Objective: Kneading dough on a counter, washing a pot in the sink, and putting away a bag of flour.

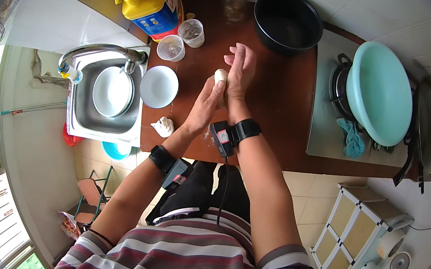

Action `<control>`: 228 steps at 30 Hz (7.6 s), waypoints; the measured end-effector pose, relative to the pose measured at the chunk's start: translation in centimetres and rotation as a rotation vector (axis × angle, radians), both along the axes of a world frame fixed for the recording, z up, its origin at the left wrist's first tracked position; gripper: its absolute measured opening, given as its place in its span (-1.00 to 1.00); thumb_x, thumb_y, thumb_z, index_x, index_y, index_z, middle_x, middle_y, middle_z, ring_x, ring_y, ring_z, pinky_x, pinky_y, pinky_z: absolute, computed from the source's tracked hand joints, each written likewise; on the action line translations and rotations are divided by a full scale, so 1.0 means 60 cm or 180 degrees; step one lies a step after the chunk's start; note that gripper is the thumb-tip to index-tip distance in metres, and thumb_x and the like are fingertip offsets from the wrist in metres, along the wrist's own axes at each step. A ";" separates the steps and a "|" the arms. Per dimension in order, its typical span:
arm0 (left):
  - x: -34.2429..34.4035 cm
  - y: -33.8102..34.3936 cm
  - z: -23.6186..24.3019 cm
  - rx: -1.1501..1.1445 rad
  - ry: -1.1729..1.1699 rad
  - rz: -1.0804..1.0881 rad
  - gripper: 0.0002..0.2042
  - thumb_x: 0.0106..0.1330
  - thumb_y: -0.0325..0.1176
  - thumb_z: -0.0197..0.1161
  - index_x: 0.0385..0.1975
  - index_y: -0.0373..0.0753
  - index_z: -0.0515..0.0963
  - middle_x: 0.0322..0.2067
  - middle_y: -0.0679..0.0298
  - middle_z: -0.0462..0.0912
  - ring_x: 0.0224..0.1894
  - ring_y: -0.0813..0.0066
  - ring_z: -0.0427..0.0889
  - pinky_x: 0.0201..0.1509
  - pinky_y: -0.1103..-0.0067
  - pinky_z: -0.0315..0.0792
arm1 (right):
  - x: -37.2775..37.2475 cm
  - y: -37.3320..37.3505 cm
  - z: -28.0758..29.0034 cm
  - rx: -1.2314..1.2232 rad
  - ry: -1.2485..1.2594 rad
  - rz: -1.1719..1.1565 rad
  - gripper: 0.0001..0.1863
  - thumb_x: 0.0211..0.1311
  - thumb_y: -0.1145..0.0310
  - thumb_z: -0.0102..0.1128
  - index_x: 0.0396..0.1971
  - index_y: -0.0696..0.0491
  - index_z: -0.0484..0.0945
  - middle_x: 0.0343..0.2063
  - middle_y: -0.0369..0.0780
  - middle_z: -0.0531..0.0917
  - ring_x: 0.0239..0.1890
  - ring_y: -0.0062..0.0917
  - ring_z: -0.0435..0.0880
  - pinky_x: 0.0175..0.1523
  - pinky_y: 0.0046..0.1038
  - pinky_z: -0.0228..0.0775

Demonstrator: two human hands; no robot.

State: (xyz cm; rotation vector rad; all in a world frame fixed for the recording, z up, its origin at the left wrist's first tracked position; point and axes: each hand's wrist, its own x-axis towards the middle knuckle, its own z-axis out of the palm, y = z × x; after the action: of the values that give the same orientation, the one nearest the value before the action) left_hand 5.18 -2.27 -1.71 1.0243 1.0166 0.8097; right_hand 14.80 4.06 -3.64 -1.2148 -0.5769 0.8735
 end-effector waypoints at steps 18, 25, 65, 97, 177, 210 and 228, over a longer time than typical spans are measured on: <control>-0.037 0.048 -0.004 0.2372 0.2081 -0.1845 -0.70 0.27 -0.42 0.02 -0.05 -0.44 0.43 -0.15 -0.14 0.55 -0.10 0.03 0.58 0.02 0.39 0.44 | 0.048 -0.075 -0.027 -0.0230 -0.2289 0.1649 -0.61 0.46 0.21 -0.24 0.07 0.13 0.42 -0.01 -0.05 0.55 0.04 -0.13 0.50 0.17 -0.28 0.34; -0.042 -0.018 -0.012 0.2476 0.2642 -0.0920 -0.40 0.42 -0.08 -0.17 0.32 -0.39 0.06 0.39 -0.08 -0.08 0.40 0.00 0.05 0.42 0.18 -0.07 | 0.022 -0.159 -0.032 0.0310 -0.4145 0.1333 -0.52 0.43 0.24 -0.28 0.23 0.17 0.27 0.21 0.04 0.36 0.31 -0.09 0.27 0.37 -0.17 0.08; -0.005 -0.053 -0.061 0.2919 0.3533 -0.0412 -0.56 0.30 -0.27 -0.06 0.17 -0.26 0.29 0.27 0.08 0.26 0.31 0.12 0.21 0.35 0.12 -0.02 | 0.021 -0.174 -0.008 -0.0126 -0.3560 0.0991 -0.68 0.32 0.41 -0.02 0.04 0.15 0.35 -0.03 -0.03 0.51 0.02 -0.15 0.47 0.13 -0.24 0.32; -0.055 0.063 -0.082 0.2027 0.1773 -0.0197 -0.49 0.49 -0.09 -0.22 0.33 -0.24 0.13 0.30 -0.02 0.20 0.39 0.10 0.11 0.45 0.33 -0.07 | 0.051 -0.117 -0.017 -0.1575 0.1915 0.1832 -0.74 0.30 0.36 0.17 -0.11 0.19 0.50 -0.25 -0.16 0.64 -0.18 -0.48 0.66 -0.04 -0.52 0.55; -0.002 0.056 -0.078 0.1961 0.3064 -0.0300 -0.12 0.31 0.20 -0.05 0.41 -0.28 -0.23 0.41 -0.12 -0.17 0.47 -0.05 -0.25 0.40 -0.01 -0.38 | 0.010 0.021 -0.048 -0.0717 -0.4705 0.1640 -0.37 0.38 0.08 -0.26 0.40 -0.04 -0.01 0.42 -0.22 0.00 0.46 -0.36 -0.06 0.50 -0.17 -0.34; -0.042 0.001 -0.011 -0.0556 0.0203 -0.0562 -0.79 0.16 -0.34 0.35 -0.39 -0.40 0.66 -0.53 0.36 0.63 -0.46 0.70 0.51 -0.36 0.71 0.40 | 0.063 -0.149 0.072 -0.0053 0.2785 0.2448 -0.10 0.30 -0.36 -0.40 0.41 0.05 -0.08 0.42 -0.20 0.02 0.44 -0.26 0.02 0.32 0.00 0.11; -0.015 0.038 -0.084 0.2513 0.2466 0.0294 -0.68 0.20 -0.51 0.14 -0.02 -0.26 0.43 0.03 0.09 0.51 0.11 0.05 0.43 0.19 0.29 0.31 | 0.076 -0.109 -0.017 -0.0483 -0.4250 0.1771 -0.39 0.15 0.54 0.12 0.25 0.11 0.23 0.09 -0.10 0.41 0.13 -0.18 0.39 0.19 -0.26 0.34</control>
State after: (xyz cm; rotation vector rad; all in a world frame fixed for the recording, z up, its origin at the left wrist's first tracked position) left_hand 4.26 0.00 -6.73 2.0817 1.4317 0.9329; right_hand 19.35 -2.45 -4.64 -1.7328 -2.0111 0.4275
